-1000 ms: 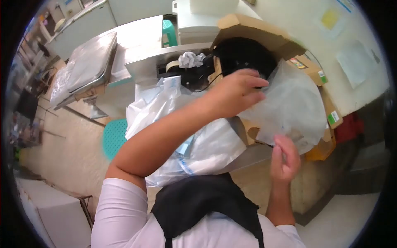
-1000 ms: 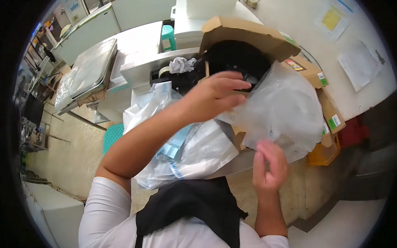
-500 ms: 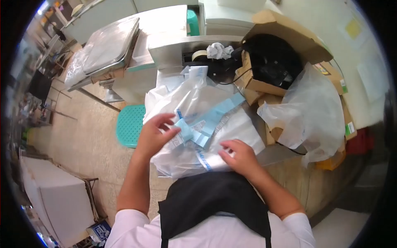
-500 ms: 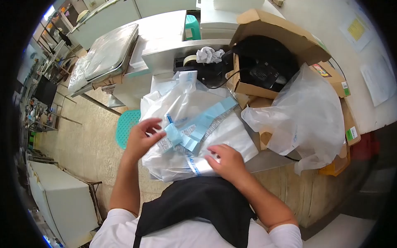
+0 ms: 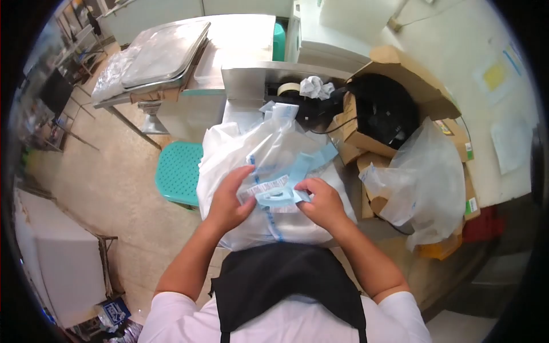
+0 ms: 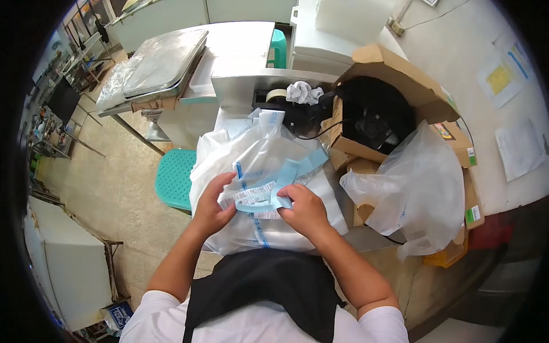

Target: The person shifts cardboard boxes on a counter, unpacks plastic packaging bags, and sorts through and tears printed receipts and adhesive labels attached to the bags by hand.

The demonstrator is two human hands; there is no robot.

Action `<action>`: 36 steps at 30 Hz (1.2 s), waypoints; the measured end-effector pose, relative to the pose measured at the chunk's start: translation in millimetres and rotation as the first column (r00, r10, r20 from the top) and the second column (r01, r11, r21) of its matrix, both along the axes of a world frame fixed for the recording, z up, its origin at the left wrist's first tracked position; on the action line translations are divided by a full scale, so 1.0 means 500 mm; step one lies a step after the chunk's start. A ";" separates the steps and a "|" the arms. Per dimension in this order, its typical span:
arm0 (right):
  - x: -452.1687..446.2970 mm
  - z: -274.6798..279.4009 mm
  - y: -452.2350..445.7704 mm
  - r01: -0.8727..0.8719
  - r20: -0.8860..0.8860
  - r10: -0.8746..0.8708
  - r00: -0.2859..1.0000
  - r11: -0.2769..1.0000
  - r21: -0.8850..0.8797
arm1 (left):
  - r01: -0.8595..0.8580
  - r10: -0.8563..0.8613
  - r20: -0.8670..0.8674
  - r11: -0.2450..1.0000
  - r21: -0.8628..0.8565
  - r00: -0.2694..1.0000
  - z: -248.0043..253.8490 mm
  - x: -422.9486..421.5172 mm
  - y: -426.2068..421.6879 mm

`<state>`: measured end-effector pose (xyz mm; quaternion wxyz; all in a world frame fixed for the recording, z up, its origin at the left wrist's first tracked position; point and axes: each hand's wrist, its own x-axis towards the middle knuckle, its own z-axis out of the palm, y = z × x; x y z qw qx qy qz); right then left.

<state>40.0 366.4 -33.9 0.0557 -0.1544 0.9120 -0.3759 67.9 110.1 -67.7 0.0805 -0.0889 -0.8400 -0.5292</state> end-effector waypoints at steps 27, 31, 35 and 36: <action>-0.048 0.084 0.013 -0.246 0.189 0.185 0.964 0.890 0.383 | 0.511 -0.482 0.442 0.858 0.062 0.756 0.071 -0.038 0.046; -0.072 0.074 0.043 -0.100 0.204 0.044 0.978 0.957 0.273 | 0.398 -0.697 0.624 0.715 0.574 0.353 0.092 -0.049 -0.017; -0.103 0.095 0.034 0.039 -0.012 -0.037 0.999 0.982 0.187 | 0.189 -0.849 0.452 0.508 0.840 0.274 0.047 -0.028 -0.036; -0.108 0.105 0.025 0.088 -0.123 -0.067 0.990 0.981 0.175 | 0.091 -0.874 0.403 0.441 0.893 0.272 0.048 -0.015 -0.027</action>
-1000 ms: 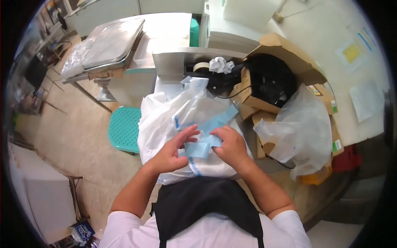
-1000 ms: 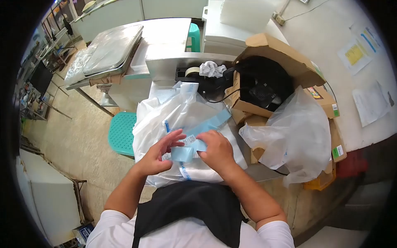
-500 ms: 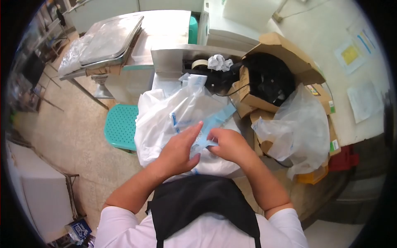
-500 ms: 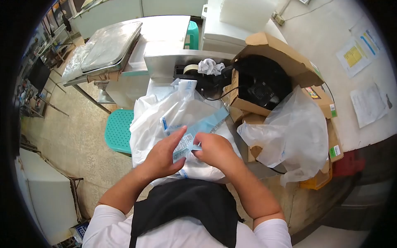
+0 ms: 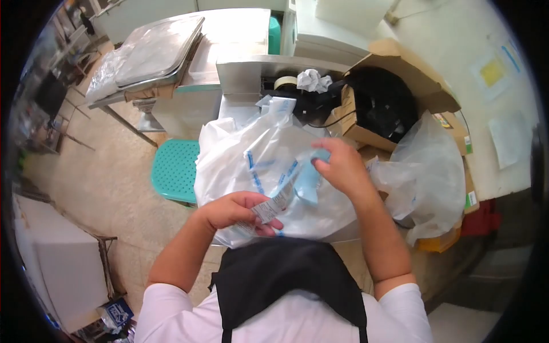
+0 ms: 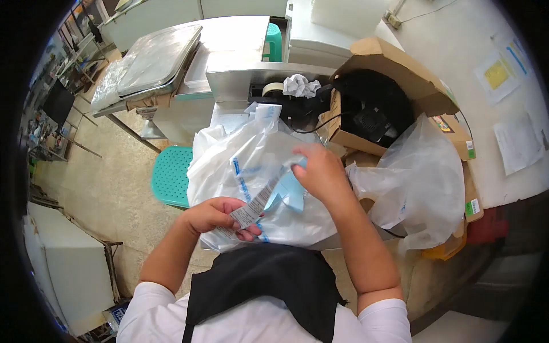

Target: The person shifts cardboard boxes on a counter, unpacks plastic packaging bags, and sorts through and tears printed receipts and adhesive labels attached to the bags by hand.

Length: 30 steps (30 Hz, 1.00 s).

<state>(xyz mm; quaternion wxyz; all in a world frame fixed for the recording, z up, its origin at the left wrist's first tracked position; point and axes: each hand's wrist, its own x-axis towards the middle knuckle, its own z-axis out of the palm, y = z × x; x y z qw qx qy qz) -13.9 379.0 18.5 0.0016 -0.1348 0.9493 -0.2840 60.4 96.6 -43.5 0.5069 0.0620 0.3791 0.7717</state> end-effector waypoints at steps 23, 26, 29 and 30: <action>0.150 -0.047 -0.047 -0.384 -0.307 0.340 0.889 0.918 -0.094 | -0.347 0.346 -0.037 0.938 -0.019 0.938 0.013 0.035 0.086; 0.152 -0.046 -0.050 -0.372 -0.290 0.324 0.901 0.919 -0.129 | -0.348 0.330 -0.145 0.929 -0.125 0.933 -0.007 0.031 0.081; 0.155 -0.041 -0.050 -0.357 -0.278 0.305 0.911 0.920 -0.161 | -0.329 0.275 -0.235 0.915 -0.233 0.932 -0.010 0.026 0.075; 0.156 -0.038 -0.052 -0.346 -0.273 0.295 0.916 0.924 -0.160 | -0.316 0.249 -0.256 0.911 -0.265 0.934 -0.007 0.025 0.074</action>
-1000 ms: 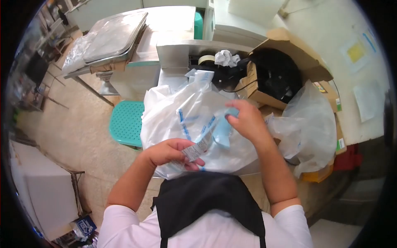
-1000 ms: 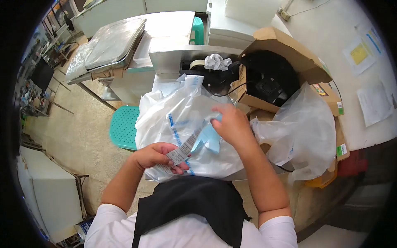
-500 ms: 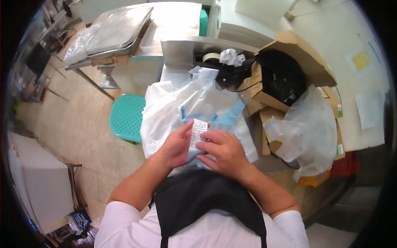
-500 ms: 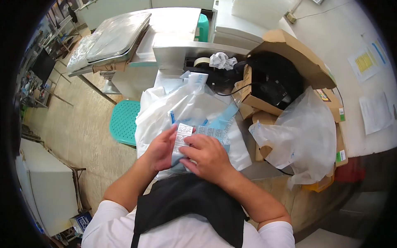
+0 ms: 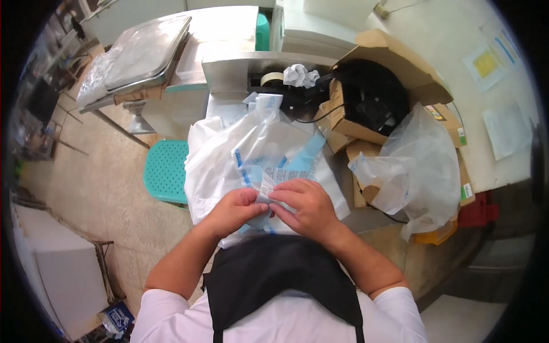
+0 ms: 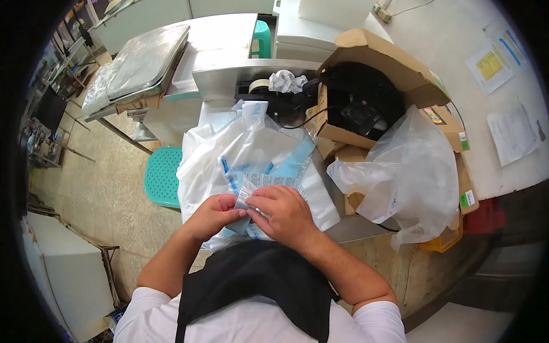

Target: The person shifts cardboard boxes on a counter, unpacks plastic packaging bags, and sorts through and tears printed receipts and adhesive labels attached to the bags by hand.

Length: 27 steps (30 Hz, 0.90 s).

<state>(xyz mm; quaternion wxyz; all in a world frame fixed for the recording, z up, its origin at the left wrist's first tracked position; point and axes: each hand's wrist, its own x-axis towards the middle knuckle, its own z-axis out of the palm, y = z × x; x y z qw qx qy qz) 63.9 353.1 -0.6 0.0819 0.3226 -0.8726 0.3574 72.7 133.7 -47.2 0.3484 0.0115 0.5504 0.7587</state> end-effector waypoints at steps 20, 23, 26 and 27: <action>-0.002 0.027 0.008 -0.032 -0.095 0.048 0.994 0.986 0.164 | 0.067 -0.177 -0.315 0.942 -0.330 0.932 0.067 -0.002 -0.004; -0.001 0.040 0.004 -0.025 -0.116 0.042 0.992 0.989 0.143 | 0.027 -0.140 -0.341 0.949 -0.315 0.929 0.033 -0.004 -0.001; 0.000 0.042 0.004 -0.026 -0.105 0.041 0.994 0.989 0.147 | -0.060 -0.103 -0.426 0.934 -0.353 0.899 0.023 -0.001 0.006; -0.001 0.042 0.001 -0.024 -0.109 0.040 0.993 0.989 0.147 | -0.093 -0.102 -0.463 0.921 -0.379 0.880 0.027 0.000 0.008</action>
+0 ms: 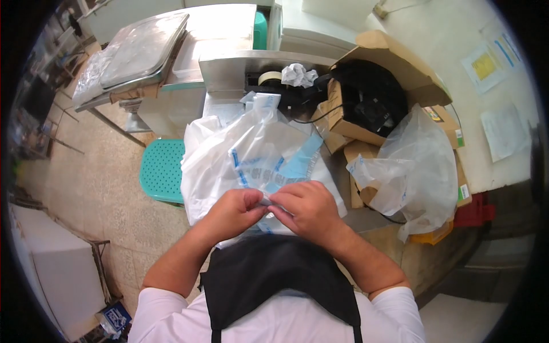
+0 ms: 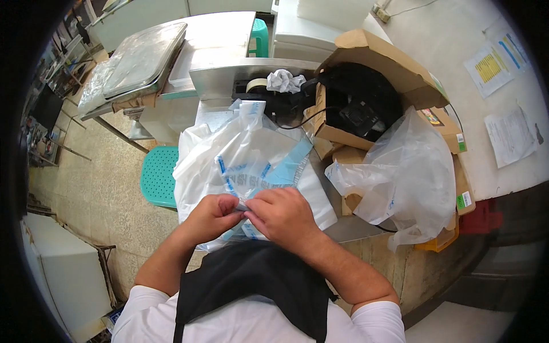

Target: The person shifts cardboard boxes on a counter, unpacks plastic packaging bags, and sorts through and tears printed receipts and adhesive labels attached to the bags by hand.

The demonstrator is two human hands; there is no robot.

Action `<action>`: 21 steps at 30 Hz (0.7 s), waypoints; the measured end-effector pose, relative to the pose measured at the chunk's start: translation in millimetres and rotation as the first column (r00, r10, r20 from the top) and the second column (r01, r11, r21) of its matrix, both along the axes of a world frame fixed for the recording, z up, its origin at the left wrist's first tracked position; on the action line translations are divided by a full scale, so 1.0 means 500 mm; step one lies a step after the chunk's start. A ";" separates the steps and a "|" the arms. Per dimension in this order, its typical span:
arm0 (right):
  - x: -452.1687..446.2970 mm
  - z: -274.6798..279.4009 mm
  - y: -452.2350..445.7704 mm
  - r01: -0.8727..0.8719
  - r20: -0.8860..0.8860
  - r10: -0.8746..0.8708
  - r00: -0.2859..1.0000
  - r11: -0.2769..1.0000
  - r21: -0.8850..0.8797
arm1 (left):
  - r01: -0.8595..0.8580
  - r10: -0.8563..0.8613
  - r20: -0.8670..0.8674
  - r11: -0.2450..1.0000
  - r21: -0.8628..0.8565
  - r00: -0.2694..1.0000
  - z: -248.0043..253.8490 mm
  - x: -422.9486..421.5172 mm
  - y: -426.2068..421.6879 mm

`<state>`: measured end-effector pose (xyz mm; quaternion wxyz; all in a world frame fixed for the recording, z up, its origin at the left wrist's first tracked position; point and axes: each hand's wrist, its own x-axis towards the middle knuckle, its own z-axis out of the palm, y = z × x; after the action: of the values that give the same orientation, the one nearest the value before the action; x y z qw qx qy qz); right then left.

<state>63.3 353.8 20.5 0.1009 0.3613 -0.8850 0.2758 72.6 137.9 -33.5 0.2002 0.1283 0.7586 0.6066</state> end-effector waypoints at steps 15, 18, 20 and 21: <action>-0.005 -0.001 0.022 0.069 0.231 -0.041 0.972 0.991 -0.114 | -0.038 -0.007 0.202 0.975 0.219 0.979 0.028 0.005 0.014; -0.001 0.006 0.021 0.036 0.115 -0.035 0.993 0.999 -0.008 | 0.002 -0.003 -0.083 1.000 -0.002 0.997 0.036 0.006 0.018; 0.000 0.005 0.021 0.028 0.085 -0.030 0.996 0.999 0.033 | -0.001 -0.022 -0.171 0.991 -0.135 0.985 0.053 0.006 0.020; 0.000 0.001 0.021 0.019 0.083 -0.022 0.996 0.999 0.037 | -0.007 -0.036 -0.213 0.980 -0.200 0.976 0.058 0.006 0.020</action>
<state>63.0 364.5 20.8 0.0600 0.3422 -0.8970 0.2735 75.5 148.1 -4.7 0.1331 0.1781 0.8319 0.5085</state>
